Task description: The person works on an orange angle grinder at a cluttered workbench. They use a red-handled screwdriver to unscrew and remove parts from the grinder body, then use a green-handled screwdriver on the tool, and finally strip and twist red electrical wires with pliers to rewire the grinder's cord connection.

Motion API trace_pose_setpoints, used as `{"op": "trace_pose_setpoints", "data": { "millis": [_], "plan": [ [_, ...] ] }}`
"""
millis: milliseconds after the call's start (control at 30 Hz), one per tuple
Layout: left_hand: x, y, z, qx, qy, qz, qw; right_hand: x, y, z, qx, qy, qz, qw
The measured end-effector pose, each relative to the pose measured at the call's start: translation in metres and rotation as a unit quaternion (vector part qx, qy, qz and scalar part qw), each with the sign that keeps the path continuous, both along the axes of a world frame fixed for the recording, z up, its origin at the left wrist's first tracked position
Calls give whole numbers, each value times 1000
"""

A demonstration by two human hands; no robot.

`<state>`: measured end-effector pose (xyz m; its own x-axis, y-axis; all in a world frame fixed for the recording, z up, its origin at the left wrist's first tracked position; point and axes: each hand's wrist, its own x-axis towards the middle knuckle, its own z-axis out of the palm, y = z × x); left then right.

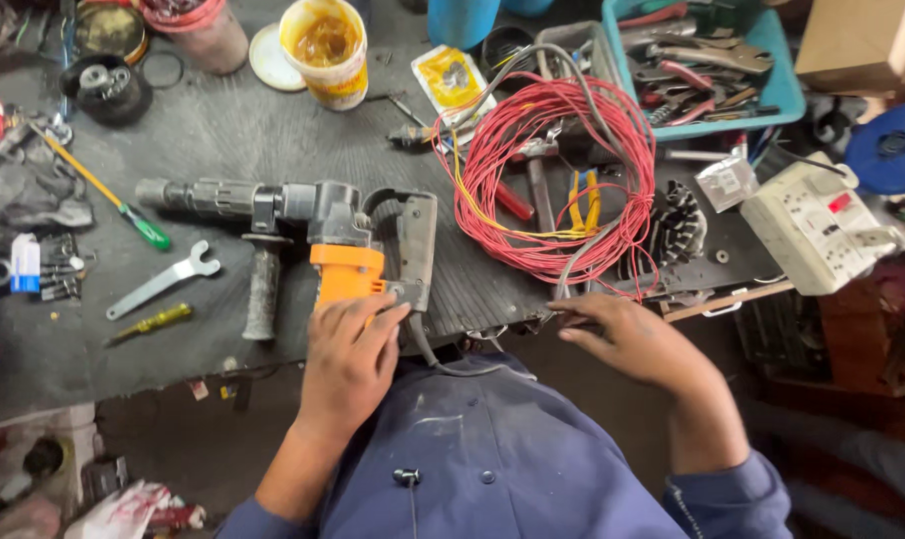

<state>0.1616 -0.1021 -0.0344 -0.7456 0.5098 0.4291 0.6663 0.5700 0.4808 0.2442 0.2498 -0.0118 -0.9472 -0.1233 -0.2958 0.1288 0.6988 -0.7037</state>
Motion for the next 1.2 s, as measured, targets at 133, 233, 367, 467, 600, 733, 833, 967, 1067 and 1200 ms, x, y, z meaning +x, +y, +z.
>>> {"op": "trace_pose_setpoints", "data": {
  "millis": [133, 233, 367, 467, 600, 733, 833, 967, 1067, 1200],
  "plan": [
    [29, 9, -1, 12, -64, -72, 995, -5, -18, -26, -65, 3, 80, 995],
    [36, 36, -5, -95, 18, -153, 984, -10, -25, -53, -143, -14, 210, 967],
    [31, 63, 0, -247, -50, -190, 949, -14, -27, -79, -169, -40, 283, 943],
    [17, 56, 14, -107, -159, -80, 978, -17, -14, -75, -200, -94, 226, 949],
    [9, 47, 22, 175, -378, 71, 906, -13, 19, -50, -262, -23, 61, 963],
    [23, 57, 13, 212, -366, 79, 903, -9, 29, -34, -250, -98, -20, 963],
    [23, 60, 5, 208, -377, 120, 894, -14, 21, -32, -272, -106, -43, 955],
    [21, 64, 6, 146, -274, 98, 945, -17, 8, -29, -237, -72, 0, 969],
    [30, 74, 11, 60, -173, 73, 980, -14, 3, -29, -285, -42, 113, 951],
    [37, 73, 11, 85, -142, 17, 986, -13, -4, -44, -449, -303, 106, 834]
  ]
}}
